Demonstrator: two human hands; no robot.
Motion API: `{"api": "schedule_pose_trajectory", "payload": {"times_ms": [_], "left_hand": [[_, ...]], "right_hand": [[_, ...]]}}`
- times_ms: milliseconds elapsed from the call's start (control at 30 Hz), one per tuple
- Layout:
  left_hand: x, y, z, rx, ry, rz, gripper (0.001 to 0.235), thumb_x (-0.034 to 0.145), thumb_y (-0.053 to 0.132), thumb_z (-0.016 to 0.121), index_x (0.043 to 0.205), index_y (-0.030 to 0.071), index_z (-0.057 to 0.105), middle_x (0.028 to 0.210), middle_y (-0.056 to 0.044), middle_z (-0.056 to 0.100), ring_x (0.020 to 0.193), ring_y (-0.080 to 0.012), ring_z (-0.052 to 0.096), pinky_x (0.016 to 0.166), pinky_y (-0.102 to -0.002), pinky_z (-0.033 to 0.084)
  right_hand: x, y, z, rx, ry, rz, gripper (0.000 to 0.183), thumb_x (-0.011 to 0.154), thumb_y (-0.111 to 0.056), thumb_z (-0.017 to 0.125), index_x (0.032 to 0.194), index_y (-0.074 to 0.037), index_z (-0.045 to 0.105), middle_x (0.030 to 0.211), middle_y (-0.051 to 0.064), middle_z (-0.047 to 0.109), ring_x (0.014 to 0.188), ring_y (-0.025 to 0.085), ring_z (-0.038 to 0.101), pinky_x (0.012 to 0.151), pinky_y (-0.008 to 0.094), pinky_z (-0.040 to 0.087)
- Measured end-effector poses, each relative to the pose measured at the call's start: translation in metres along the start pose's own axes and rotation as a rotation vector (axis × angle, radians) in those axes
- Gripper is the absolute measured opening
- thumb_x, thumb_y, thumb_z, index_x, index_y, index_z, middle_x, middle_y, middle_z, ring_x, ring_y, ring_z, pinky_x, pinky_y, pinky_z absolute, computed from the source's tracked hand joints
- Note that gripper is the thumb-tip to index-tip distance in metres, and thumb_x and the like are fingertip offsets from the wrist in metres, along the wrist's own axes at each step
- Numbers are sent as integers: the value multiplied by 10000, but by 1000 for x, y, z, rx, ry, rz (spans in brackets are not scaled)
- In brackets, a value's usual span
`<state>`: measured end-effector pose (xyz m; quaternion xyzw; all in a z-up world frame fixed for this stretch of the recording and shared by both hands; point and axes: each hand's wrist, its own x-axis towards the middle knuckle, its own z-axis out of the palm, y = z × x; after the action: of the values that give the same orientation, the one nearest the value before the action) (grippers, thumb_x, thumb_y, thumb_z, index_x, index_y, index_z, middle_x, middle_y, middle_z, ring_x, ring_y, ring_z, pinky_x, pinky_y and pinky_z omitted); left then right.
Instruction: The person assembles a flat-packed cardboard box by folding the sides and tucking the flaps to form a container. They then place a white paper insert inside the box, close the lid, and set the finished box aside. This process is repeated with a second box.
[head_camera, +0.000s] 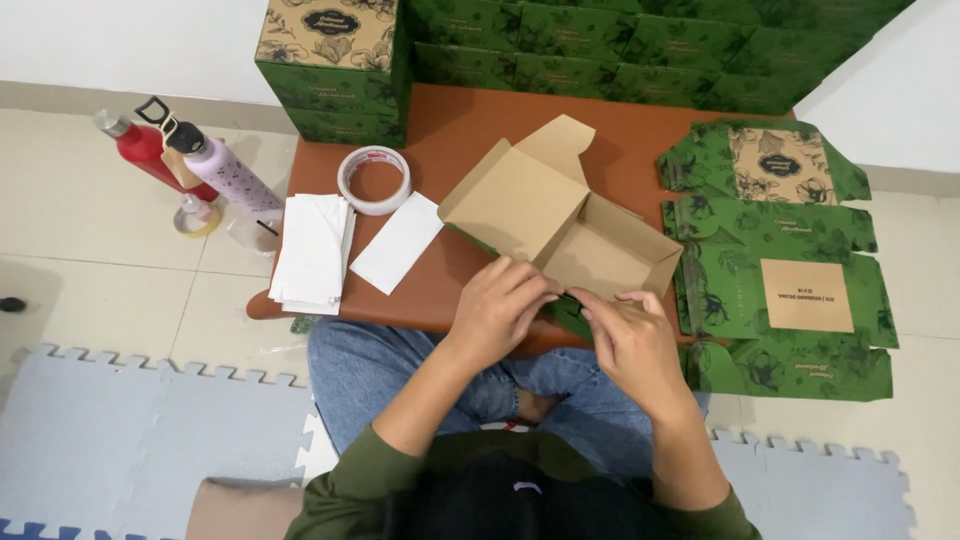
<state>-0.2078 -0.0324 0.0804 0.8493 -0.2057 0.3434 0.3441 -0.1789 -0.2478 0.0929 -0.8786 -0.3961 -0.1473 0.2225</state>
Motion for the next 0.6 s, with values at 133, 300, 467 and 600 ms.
{"api": "schedule_pose_trajectory", "payload": {"times_ms": [133, 300, 467, 600], "left_hand": [[1, -1, -1, 10, -47, 16, 78, 934, 112, 688, 866, 129, 652, 859, -49, 603, 777, -276, 563, 690, -368, 485], [2, -3, 3, 27, -83, 36, 76, 956, 125, 638, 880, 131, 629, 931, -49, 642, 845, -274, 563, 724, -366, 446], [3, -15, -6, 83, -22, -18, 101, 1003, 113, 559, 992, 122, 659, 1037, -91, 654, 931, -308, 607, 737, -370, 488], [-3, 15, -20, 61, -14, 28, 388, 998, 378, 574, 1229, 68, 611, 1274, -173, 608, 1050, -361, 581, 836, -461, 455]], "right_hand": [[3, -5, 5, 7, 3, -18, 286, 947, -104, 611, 1216, -148, 700, 801, 67, 771, 820, 227, 755, 967, 388, 487], [12, -27, 13, -72, 91, 22, 326, 946, -211, 692, 1236, -83, 615, 691, 83, 733, 682, 210, 740, 962, 429, 502], [7, -25, -16, 62, -7, 4, 353, 988, -310, 603, 1268, -96, 621, 1173, 106, 714, 1123, 288, 665, 1139, 587, 287], [-2, -9, -44, -13, -22, 50, 291, 1033, -220, 485, 1251, -135, 659, 1275, 25, 684, 1291, 229, 589, 1267, 502, 175]]}}
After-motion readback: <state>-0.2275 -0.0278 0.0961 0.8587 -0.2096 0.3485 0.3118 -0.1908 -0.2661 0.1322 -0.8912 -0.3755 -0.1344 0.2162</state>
